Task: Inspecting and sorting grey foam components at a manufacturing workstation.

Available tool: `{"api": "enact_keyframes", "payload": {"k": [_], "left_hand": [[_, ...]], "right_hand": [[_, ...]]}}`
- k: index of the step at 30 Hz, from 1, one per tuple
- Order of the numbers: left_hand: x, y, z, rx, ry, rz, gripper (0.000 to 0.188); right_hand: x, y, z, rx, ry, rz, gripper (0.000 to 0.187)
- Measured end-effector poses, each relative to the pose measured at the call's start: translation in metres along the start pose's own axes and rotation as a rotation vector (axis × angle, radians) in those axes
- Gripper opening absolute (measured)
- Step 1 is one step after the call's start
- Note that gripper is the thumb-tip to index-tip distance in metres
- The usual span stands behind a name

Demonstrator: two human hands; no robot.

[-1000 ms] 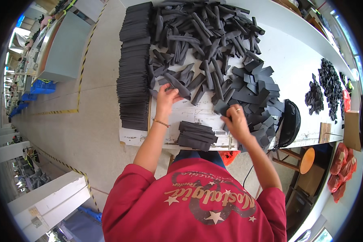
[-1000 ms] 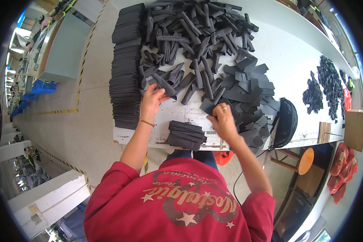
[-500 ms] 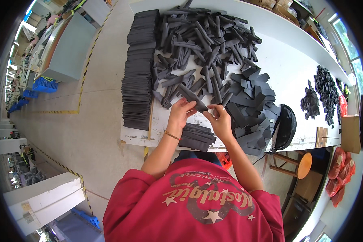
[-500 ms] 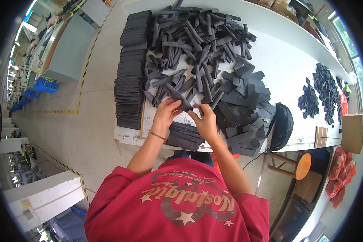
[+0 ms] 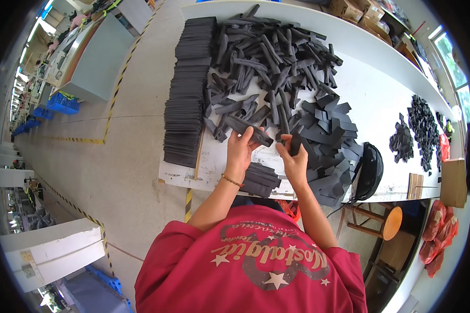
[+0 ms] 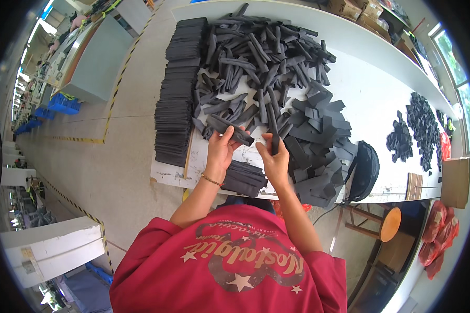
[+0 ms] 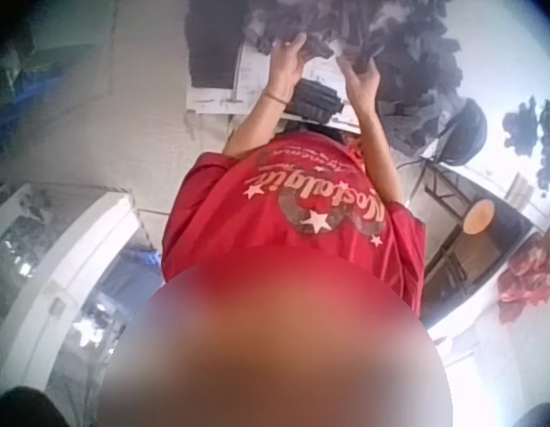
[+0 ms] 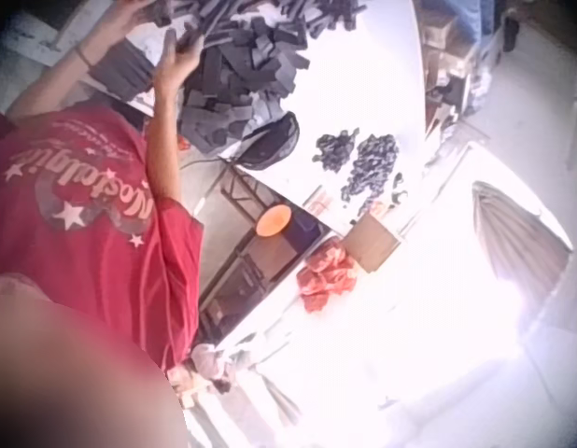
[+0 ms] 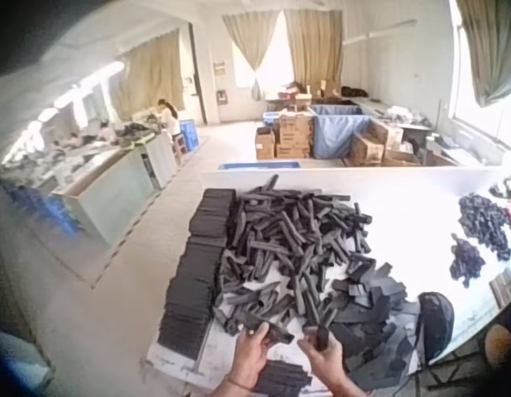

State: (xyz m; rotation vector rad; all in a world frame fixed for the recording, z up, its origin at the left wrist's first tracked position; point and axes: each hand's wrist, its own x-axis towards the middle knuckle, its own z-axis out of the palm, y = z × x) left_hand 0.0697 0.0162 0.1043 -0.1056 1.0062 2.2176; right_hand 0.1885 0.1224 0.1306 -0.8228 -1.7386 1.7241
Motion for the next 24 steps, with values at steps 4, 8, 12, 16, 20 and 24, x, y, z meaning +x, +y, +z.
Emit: {"api": "enact_keyframes", "payload": {"k": [4,8,12,16,20,24], "left_hand": [[-0.004,-0.002,0.004,0.155,-0.049,0.02,0.023],[-0.003,-0.005,0.004,0.088,-0.043,0.011,0.023],[-0.005,-0.006,0.003,0.08,0.068,0.037,0.023],[-0.001,-0.007,-0.008,0.146,0.087,0.094,0.026],[-0.008,-0.005,0.009,0.06,0.055,0.051,0.025],[-0.005,-0.002,0.001,-0.049,-0.025,-0.05,0.023]], "right_hand": [[0.008,-0.006,0.001,-0.437,-0.13,-0.332,0.01],[0.012,0.004,0.0,-0.251,-0.013,-0.169,0.017],[0.007,0.001,0.0,-0.018,-0.025,0.213,0.017],[0.001,-0.008,0.007,0.031,-0.035,0.055,0.019],[0.005,0.003,0.009,-0.159,-0.094,0.045,0.017],[0.009,0.0,0.002,-0.285,-0.139,0.06,0.028]]}}
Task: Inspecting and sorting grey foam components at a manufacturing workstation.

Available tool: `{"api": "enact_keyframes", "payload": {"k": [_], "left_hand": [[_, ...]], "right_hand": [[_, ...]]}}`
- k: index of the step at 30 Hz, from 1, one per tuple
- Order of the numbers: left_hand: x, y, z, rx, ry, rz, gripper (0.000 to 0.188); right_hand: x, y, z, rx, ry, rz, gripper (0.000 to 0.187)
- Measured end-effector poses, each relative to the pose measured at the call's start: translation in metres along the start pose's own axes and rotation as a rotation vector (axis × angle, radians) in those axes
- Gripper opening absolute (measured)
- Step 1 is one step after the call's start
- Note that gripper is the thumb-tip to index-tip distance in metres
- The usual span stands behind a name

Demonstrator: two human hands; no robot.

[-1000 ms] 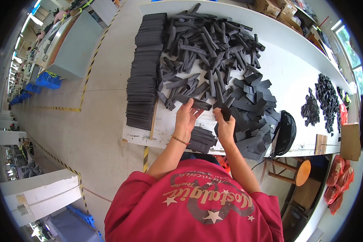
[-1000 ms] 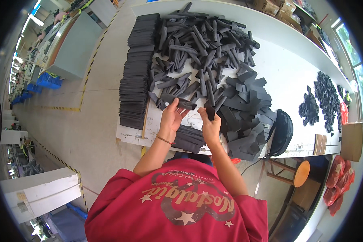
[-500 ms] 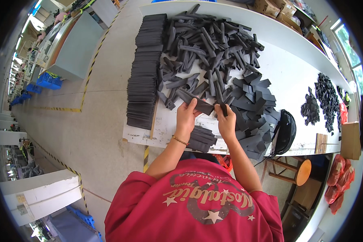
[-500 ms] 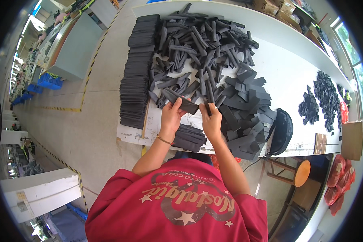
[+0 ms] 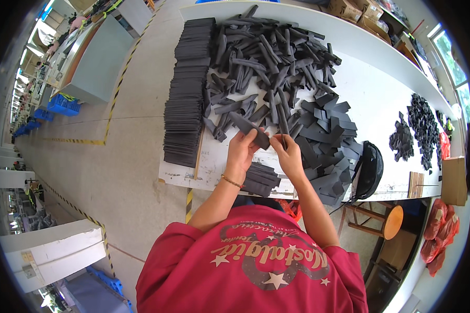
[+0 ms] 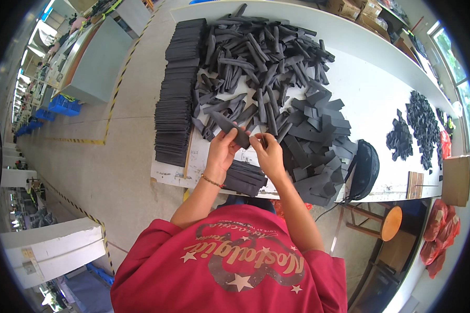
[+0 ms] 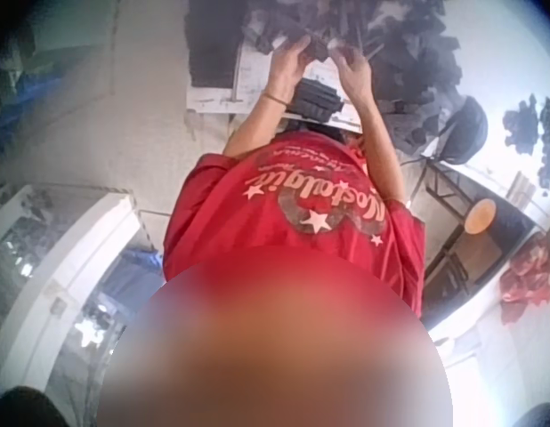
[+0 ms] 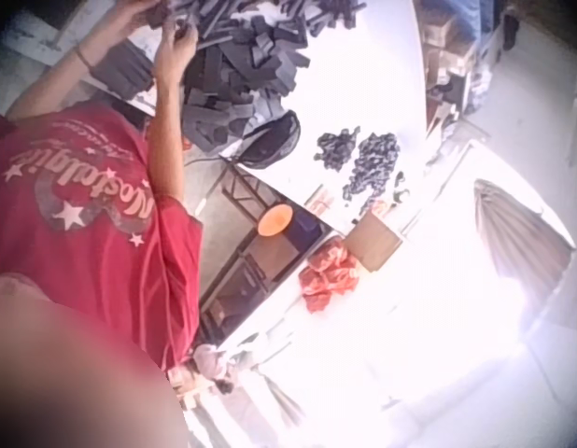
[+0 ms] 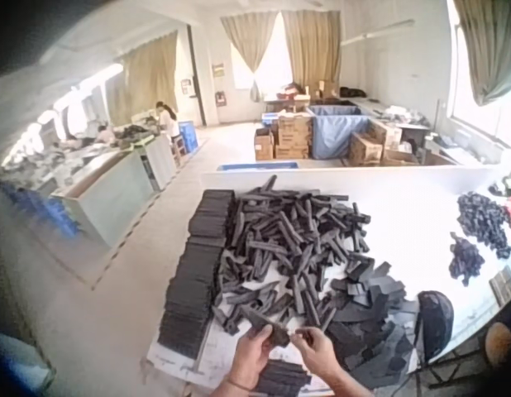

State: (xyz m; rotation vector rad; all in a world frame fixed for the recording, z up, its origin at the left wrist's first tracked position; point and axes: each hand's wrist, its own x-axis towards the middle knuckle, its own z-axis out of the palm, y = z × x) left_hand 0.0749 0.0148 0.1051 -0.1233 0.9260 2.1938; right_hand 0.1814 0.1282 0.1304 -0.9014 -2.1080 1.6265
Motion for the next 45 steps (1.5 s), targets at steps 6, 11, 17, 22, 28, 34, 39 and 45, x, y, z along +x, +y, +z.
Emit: {"api": "enact_keyframes", "payload": {"k": [6,11,17,22,28,34,39,45], "left_hand": [[0.012,0.013,-0.013,-0.083,0.101,-0.035,0.02],[0.017,0.014,-0.018,-0.086,0.097,-0.093,0.018],[0.012,0.01,-0.011,-0.057,0.019,-0.179,0.022],[0.005,0.01,-0.005,-0.003,-0.016,-0.217,0.023],[0.001,0.01,-0.008,-0.033,-0.049,-0.242,0.021],[-0.016,0.006,0.016,-0.001,-0.061,-0.095,0.02],[-0.033,0.01,0.036,0.007,-0.092,0.094,0.031],[-0.028,0.005,0.038,-0.076,-0.287,0.049,0.025]], "right_hand": [[-0.018,-0.006,-0.039,-0.252,-0.266,-0.065,0.054],[-0.028,-0.015,-0.043,-0.307,-0.156,-0.225,0.048],[-0.019,-0.018,-0.03,-0.437,0.036,-0.5,0.029],[-0.014,-0.021,-0.031,-0.575,0.071,-0.649,0.023],[-0.014,-0.024,-0.035,-0.727,0.09,-0.759,0.023],[-0.02,-0.027,-0.026,-0.789,0.149,-0.81,0.034],[-0.027,-0.038,-0.019,-0.683,0.168,-0.717,0.05],[-0.04,-0.038,-0.001,-0.478,0.174,-0.746,0.06]]}}
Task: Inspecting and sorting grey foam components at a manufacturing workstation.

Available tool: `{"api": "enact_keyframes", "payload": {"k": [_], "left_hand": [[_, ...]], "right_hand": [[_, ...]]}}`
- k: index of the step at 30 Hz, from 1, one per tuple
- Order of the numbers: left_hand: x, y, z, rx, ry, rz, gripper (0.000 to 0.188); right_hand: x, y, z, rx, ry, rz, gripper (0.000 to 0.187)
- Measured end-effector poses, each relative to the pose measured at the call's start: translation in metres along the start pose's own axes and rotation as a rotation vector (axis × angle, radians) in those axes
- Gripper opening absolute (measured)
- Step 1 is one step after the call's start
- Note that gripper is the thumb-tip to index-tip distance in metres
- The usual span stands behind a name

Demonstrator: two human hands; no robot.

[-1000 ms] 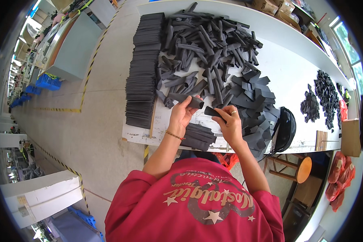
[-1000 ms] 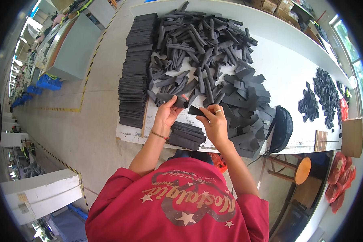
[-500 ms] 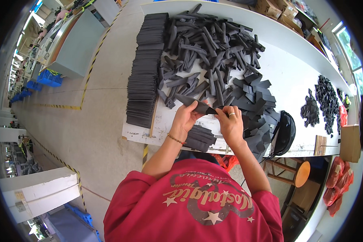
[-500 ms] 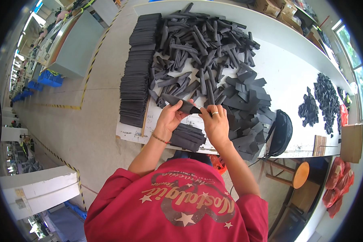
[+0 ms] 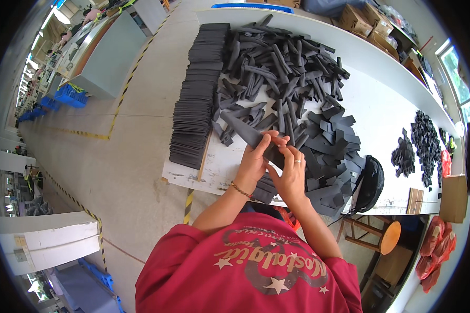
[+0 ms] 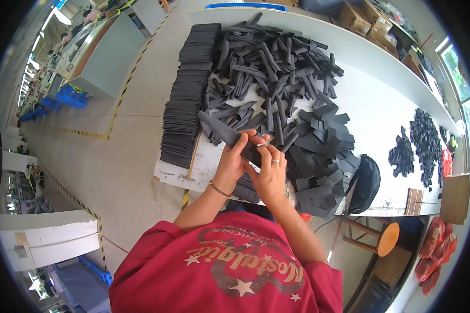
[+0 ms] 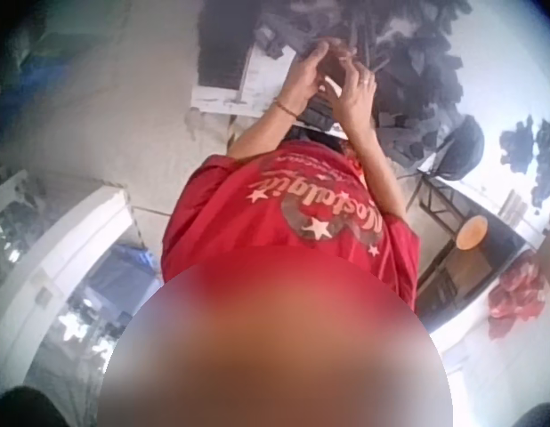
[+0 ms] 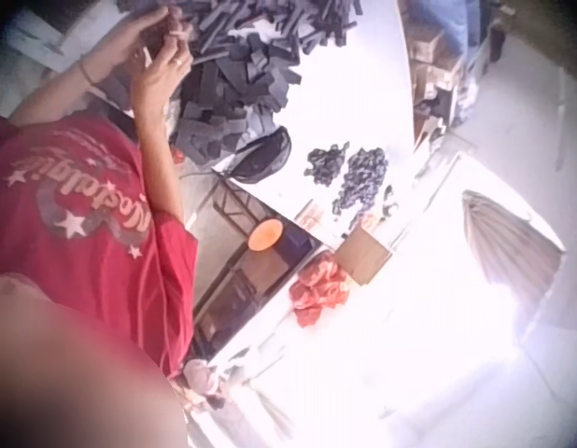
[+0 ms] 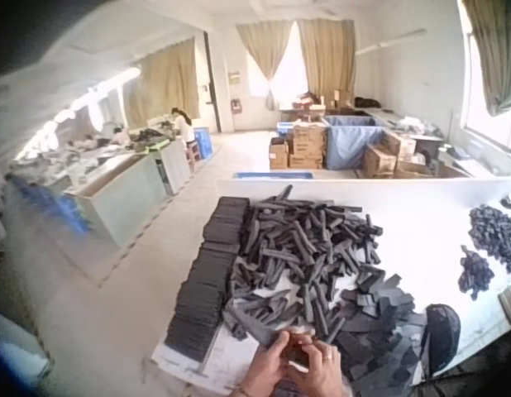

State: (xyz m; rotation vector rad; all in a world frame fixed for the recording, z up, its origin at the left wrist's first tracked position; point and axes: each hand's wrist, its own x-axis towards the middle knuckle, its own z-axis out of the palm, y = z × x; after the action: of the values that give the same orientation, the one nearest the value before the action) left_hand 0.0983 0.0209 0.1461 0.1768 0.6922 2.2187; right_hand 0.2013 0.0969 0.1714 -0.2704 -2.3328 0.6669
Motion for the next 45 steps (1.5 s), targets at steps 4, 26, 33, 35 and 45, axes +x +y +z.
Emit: {"api": "enact_keyframes", "payload": {"k": [4,26,33,35,45], "left_hand": [[-0.003,-0.011,-0.005,0.048,-0.006,0.048,0.023],[-0.006,-0.027,-0.013,-0.135,0.061,0.053,0.028],[-0.003,-0.005,0.003,-0.174,0.195,0.064,0.033],[0.003,0.002,0.002,-0.052,0.189,0.193,0.036],[0.005,-0.013,0.002,-0.109,0.252,0.266,0.036]], "right_hand": [[-0.014,0.014,-0.002,0.031,-0.138,0.049,0.043],[0.002,0.03,-0.004,0.17,-0.187,-0.111,0.015],[0.005,0.034,-0.003,0.174,-0.182,-0.147,0.019],[0.009,0.032,-0.003,0.19,-0.189,-0.159,0.019],[0.02,0.034,0.003,0.229,-0.185,-0.173,0.019]]}}
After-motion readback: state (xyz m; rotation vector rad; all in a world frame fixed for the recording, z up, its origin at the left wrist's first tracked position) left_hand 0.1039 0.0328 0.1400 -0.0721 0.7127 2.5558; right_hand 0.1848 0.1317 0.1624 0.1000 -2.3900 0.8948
